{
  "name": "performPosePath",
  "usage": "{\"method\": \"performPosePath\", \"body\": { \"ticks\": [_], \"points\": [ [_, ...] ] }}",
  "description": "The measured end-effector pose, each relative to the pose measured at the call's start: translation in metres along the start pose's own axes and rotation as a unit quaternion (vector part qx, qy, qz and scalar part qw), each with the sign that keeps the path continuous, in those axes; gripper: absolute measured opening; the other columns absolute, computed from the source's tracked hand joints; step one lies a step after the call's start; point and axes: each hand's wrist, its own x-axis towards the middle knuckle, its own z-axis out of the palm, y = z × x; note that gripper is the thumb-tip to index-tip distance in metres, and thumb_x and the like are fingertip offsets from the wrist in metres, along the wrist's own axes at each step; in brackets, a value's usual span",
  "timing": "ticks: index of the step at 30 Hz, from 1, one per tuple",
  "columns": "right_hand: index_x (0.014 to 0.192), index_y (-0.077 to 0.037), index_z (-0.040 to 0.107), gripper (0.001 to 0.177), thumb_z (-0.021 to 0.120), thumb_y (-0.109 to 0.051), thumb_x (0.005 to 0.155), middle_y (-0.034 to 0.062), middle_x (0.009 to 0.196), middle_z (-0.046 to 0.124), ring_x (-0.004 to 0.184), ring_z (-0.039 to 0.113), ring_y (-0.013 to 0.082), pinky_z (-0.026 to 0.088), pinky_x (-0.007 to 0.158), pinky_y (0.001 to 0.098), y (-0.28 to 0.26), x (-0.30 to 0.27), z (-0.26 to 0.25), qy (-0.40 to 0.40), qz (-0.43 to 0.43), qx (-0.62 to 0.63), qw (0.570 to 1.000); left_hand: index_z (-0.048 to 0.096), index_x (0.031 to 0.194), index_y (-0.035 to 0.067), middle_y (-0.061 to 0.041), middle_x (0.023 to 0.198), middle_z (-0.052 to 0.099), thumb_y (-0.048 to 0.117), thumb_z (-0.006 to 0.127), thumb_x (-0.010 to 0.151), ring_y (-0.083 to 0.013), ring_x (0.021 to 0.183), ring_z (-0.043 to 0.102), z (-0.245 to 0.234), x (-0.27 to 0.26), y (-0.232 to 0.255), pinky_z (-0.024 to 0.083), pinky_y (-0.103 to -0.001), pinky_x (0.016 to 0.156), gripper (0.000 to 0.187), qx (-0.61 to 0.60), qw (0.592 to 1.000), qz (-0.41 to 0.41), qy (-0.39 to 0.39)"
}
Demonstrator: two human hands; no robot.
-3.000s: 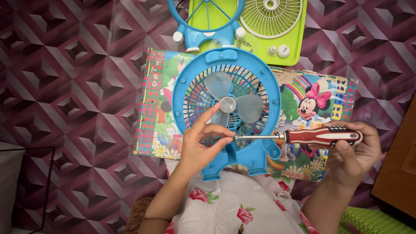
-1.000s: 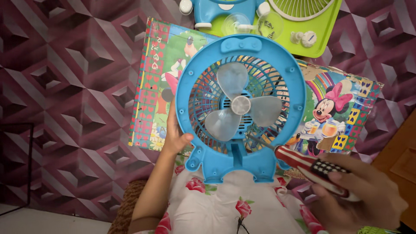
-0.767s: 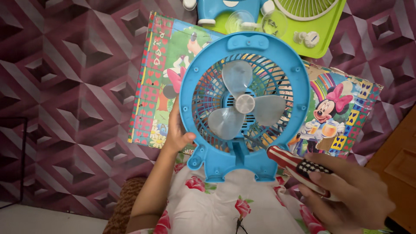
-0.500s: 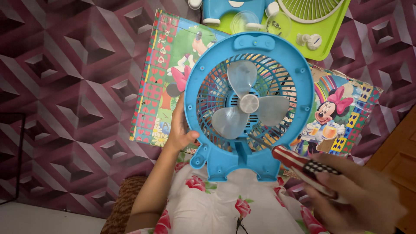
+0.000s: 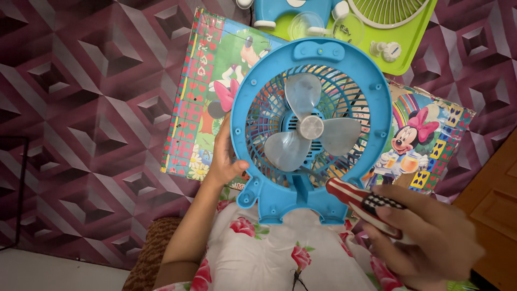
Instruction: The person uses a screwdriver to loosen and remove the central nut securing the fan blades, then detaches the blade assembly from the motor housing. The person holds the fan steady with one hand while turning the screwdriver with the other, then removes the blades by hand.
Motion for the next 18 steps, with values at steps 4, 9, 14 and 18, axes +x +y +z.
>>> {"method": "performPosePath", "body": {
  "ticks": [4,9,14,18],
  "points": [
    [0.096,-0.007,0.064,0.033,0.087,-0.012,0.072,0.0173,0.097,0.073,0.079,0.075,0.0234,0.056,0.064,0.0309,-0.013,0.016,0.011,0.056,-0.013,0.012,0.998,0.030,0.161,-0.006,-0.020,0.164,0.036,0.078,0.071,0.082,-0.0311,0.154,0.038,0.001,0.000,0.001,0.033,-0.046,0.128,0.122,-0.003,1.000,-0.002,0.000],
    [0.096,-0.008,0.067,0.033,0.088,-0.014,0.071,0.0154,0.098,0.074,0.073,0.072,0.0231,0.053,0.060,0.0325,-0.022,0.032,0.011,0.018,-0.029,-0.010,0.999,0.031,0.161,-0.006,-0.021,0.165,0.036,0.076,0.071,0.083,-0.0319,0.156,0.038,0.001,0.001,0.001,0.032,-0.046,0.131,0.120,0.002,1.000,0.009,-0.001],
    [0.099,-0.006,0.068,0.032,0.086,-0.013,0.074,0.0143,0.102,0.074,0.071,0.071,0.0217,0.053,0.059,0.0326,-0.024,0.045,0.011,-0.025,-0.076,0.013,0.997,0.031,0.161,-0.006,-0.021,0.165,0.037,0.076,0.071,0.084,-0.0323,0.156,0.038,0.000,0.002,0.000,0.031,-0.046,0.131,0.119,0.005,1.000,0.011,-0.002],
    [0.099,-0.006,0.068,0.030,0.085,-0.015,0.076,0.0145,0.102,0.073,0.073,0.071,0.0253,0.053,0.058,0.0344,-0.023,0.052,0.009,-0.045,-0.112,0.002,0.993,0.032,0.161,-0.006,-0.021,0.165,0.037,0.076,0.071,0.084,-0.0325,0.157,0.038,0.000,0.002,0.000,0.031,-0.046,0.132,0.119,0.010,1.000,0.015,-0.002]
  ]
}}
